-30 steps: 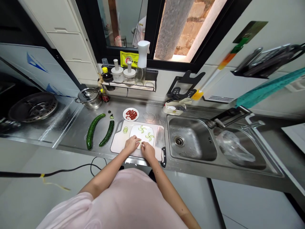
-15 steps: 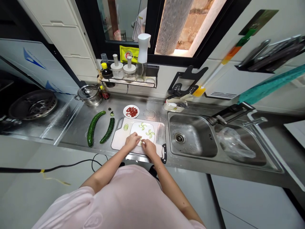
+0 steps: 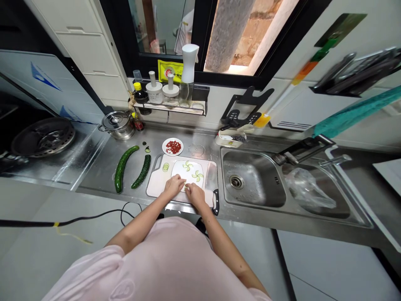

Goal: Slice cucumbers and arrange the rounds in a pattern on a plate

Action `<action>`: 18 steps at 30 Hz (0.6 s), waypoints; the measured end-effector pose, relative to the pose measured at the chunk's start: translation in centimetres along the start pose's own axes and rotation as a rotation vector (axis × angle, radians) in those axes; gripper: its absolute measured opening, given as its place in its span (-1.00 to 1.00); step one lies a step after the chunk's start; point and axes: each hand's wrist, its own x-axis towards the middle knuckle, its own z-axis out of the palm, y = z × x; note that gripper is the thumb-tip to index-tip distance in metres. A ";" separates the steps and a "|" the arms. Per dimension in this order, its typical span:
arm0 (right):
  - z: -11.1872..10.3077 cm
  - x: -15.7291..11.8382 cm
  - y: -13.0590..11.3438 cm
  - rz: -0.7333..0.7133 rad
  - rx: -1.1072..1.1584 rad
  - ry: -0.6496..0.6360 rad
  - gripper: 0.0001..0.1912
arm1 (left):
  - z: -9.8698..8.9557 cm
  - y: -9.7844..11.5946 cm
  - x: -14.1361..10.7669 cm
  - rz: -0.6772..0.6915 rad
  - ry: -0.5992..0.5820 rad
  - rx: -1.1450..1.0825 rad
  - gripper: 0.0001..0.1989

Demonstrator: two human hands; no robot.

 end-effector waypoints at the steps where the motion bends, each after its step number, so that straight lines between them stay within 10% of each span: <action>1: 0.0 0.0 0.0 -0.001 0.001 0.002 -0.69 | 0.0 0.0 0.0 -0.001 -0.002 -0.001 -0.73; 18: 0.5 0.1 0.3 -0.002 0.081 0.075 -0.72 | 0.1 -0.1 0.2 0.001 0.025 -0.033 -0.74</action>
